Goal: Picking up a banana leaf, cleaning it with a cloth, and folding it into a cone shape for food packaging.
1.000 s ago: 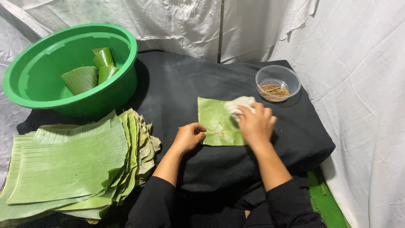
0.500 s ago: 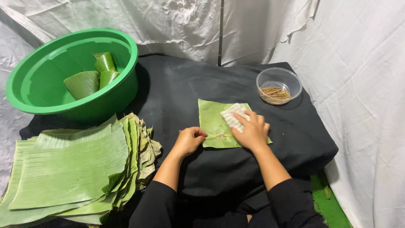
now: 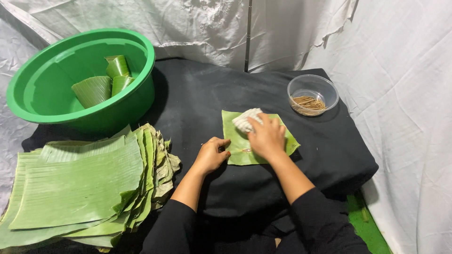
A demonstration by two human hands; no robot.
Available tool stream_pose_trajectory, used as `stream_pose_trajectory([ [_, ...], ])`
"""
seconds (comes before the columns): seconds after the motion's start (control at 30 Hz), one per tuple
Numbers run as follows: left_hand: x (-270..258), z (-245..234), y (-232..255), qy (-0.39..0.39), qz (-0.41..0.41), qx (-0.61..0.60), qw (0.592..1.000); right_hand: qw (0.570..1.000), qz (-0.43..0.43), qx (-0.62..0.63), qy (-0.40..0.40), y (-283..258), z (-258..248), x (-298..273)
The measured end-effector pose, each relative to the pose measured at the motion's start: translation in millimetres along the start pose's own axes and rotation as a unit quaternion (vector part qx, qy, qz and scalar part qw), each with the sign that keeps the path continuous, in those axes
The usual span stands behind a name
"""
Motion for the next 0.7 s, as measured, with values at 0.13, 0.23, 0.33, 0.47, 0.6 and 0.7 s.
stream_pose_trajectory([
  [0.13,-2,0,0,-0.011,-0.007,0.005,1.0,0.995,0.007,0.005,-0.098,-13,7,-5],
  [0.23,0,3,-3,-0.013,-0.015,0.008,1.0,0.993,0.026,0.039,-0.107,-2,3,-4],
  [0.33,5,6,-9,-0.003,-0.026,-0.005,1.0,0.995,0.058,0.018,-0.083,22,2,2],
  [0.47,7,9,-15,0.0,-0.035,0.007,0.999,0.995,0.098,-0.006,-0.03,49,-4,1],
  [0.6,7,13,-17,0.007,-0.028,0.013,1.0,0.994,0.094,-0.016,0.054,69,17,6],
  [0.7,2,10,-11,0.013,-0.03,0.014,0.999,0.985,0.039,-0.034,0.166,49,-4,-4],
])
Point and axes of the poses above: each hand's wrist, its own x-axis towards the middle knuckle, its own z-axis out of the palm, y = z × x, the point moved 5 cm from there along x, towards the middle knuckle, and after that the axes turned 1 degree about x, right-handed, at the moved point
